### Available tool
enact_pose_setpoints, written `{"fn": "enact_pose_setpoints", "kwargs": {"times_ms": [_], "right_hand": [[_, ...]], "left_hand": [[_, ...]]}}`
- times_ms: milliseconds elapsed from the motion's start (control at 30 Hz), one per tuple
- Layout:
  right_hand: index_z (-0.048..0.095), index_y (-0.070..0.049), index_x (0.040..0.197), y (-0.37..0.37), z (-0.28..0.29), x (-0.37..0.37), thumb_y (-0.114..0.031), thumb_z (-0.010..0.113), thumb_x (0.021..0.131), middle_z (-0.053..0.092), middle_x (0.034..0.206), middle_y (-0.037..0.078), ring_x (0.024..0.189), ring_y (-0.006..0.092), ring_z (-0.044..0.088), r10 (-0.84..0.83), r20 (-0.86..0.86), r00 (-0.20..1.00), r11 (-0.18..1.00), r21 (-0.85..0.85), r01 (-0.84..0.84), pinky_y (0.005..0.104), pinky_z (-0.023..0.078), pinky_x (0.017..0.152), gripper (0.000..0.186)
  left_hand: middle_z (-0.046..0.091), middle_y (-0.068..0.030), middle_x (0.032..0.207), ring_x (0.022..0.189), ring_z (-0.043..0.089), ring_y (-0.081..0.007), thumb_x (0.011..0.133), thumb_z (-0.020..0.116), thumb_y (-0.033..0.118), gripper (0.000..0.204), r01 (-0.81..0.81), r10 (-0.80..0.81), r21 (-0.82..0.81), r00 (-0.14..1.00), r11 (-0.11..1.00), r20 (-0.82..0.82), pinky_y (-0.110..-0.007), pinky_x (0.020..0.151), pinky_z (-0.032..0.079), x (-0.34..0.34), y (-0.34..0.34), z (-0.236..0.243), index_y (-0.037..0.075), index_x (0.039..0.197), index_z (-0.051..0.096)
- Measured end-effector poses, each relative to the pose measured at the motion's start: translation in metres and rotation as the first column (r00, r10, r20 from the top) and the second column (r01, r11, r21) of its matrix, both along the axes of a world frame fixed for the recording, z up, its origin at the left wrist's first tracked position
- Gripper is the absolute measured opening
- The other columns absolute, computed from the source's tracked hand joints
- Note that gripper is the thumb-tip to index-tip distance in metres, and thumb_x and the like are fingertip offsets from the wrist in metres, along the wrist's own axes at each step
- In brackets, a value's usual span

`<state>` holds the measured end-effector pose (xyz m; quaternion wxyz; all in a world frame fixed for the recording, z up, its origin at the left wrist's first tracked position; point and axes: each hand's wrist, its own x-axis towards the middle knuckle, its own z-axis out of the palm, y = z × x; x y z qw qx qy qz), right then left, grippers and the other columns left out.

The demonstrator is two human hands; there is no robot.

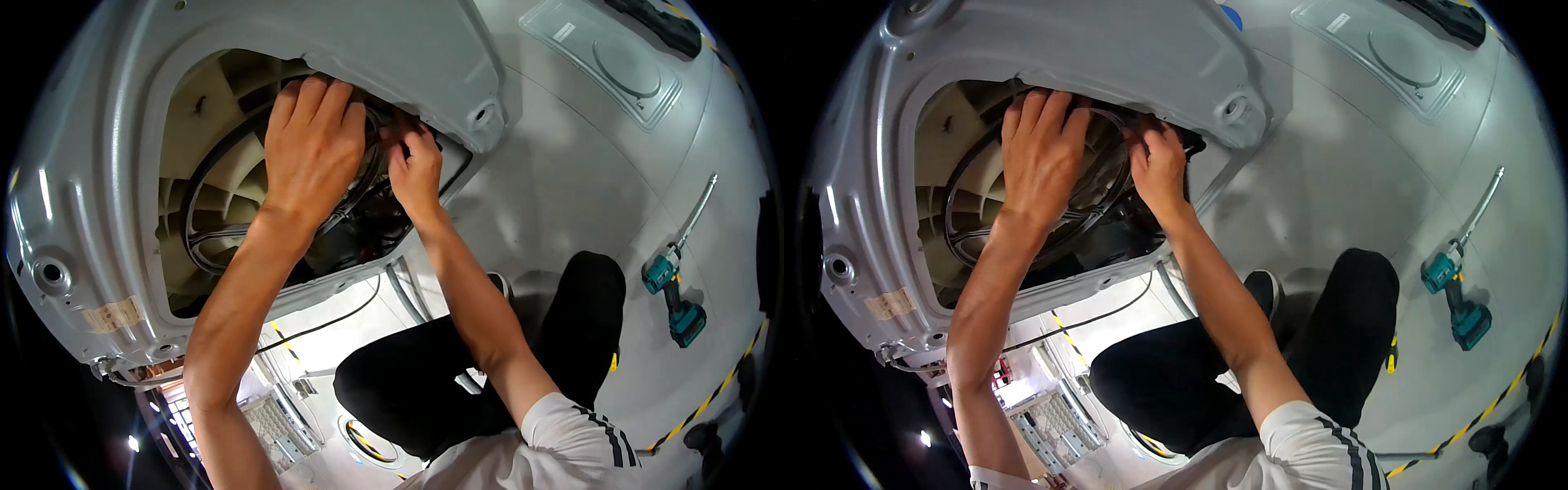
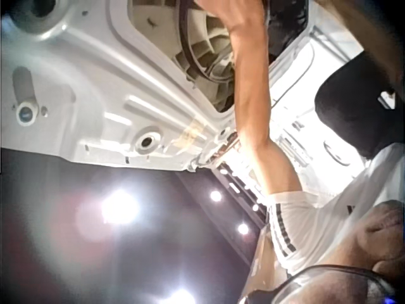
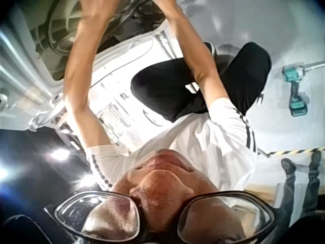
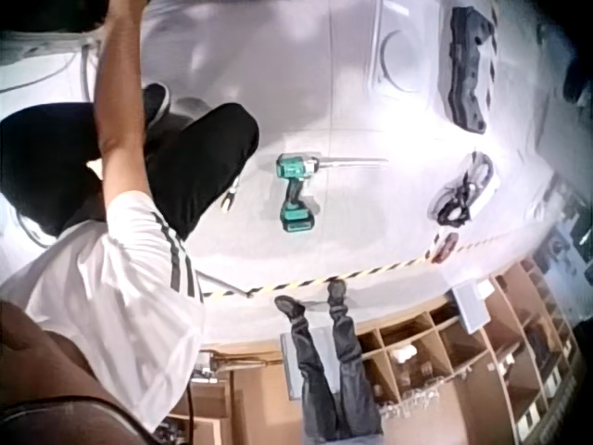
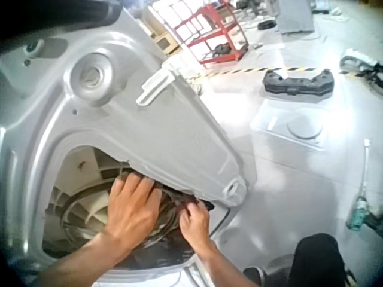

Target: The person removes a back panel from a washing machine by hand, unscrews a center bolt with an electric drill, and removes a rubber belt and a metal pulley wheel from the rear of the drum.

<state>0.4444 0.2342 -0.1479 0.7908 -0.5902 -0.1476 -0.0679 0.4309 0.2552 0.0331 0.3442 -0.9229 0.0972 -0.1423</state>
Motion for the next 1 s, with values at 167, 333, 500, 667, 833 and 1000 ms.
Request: {"fn": "enact_pose_setpoints", "kwargs": {"times_ms": [167,333,500,667,833,1000], "right_hand": [[0.064,0.001,0.102,0.002,-0.008,0.012,-0.006,0.064,0.079,0.063,0.094,0.021,0.09,0.0378,0.059,0.128,0.016,0.992,0.991,0.024,-0.128,0.0396,0.047,0.077,0.024],[0.065,0.001,0.101,0.002,-0.004,0.007,-0.005,0.065,0.078,0.063,0.092,0.021,0.085,0.0365,0.06,0.117,-0.012,0.993,0.992,0.052,-0.116,0.0381,0.047,0.075,0.024],[0.065,0.002,0.099,0.007,0.007,0.004,0.001,0.064,0.076,0.062,0.092,0.02,0.08,0.0344,0.061,-0.029,0.006,1.0,0.995,0.094,0.028,0.0361,0.048,0.072,0.023],[0.066,0.002,0.095,0.002,0.026,-0.001,0.001,0.066,0.077,0.062,0.082,0.015,0.07,0.0269,0.057,-0.089,-0.017,0.996,0.994,0.067,0.089,0.0311,0.046,0.063,0.018],[0.066,0.002,0.094,0.006,0.033,-0.002,0.0,0.066,0.078,0.061,0.085,0.014,0.066,0.0257,0.055,-0.13,-0.038,0.991,0.986,0.099,0.133,0.0312,0.045,0.06,0.016],[0.065,0.001,0.094,0.005,0.032,-0.005,-0.001,0.065,0.078,0.059,0.083,0.014,0.067,0.0269,0.057,-0.154,-0.028,0.988,0.987,0.048,0.155,0.031,0.046,0.061,0.016]], "left_hand": [[0.053,-0.0038,0.086,0.087,0.051,-0.0206,0.063,0.058,0.01,0.012,0.005,-0.006,0.018,0.999,1.0,0.036,-0.035,0.084,0.043,-0.002,0.003,-0.003,0.006,0.074,0.059],[0.053,-0.0038,0.086,0.087,0.051,-0.0204,0.064,0.059,0.01,0.013,-0.004,0.004,0.0,0.999,1.0,0.04,-0.035,0.082,0.042,-0.004,0.003,0.0,0.006,0.076,0.06],[0.053,-0.004,0.086,0.086,0.051,-0.0208,0.064,0.059,0.01,0.016,-0.039,0.039,-0.01,0.999,0.999,0.013,-0.034,0.08,0.041,-0.004,-0.002,0.01,0.005,0.079,0.061],[0.054,-0.0051,0.089,0.087,0.052,-0.0214,0.065,0.058,0.009,0.022,-0.046,0.046,0.009,0.998,0.999,0.037,-0.034,0.079,0.041,-0.014,-0.006,0.019,0.003,0.085,0.062],[0.054,-0.0062,0.09,0.089,0.052,-0.0224,0.065,0.059,0.007,0.023,-0.077,0.077,0.013,0.996,0.997,0.037,-0.034,0.078,0.04,-0.013,-0.012,0.024,0.002,0.088,0.062],[0.052,-0.0069,0.088,0.085,0.051,-0.0229,0.066,0.059,0.006,0.017,-0.101,0.1,0.048,0.995,0.994,0.027,-0.034,0.074,0.04,-0.009,-0.017,0.021,0.002,0.082,0.059]]}}
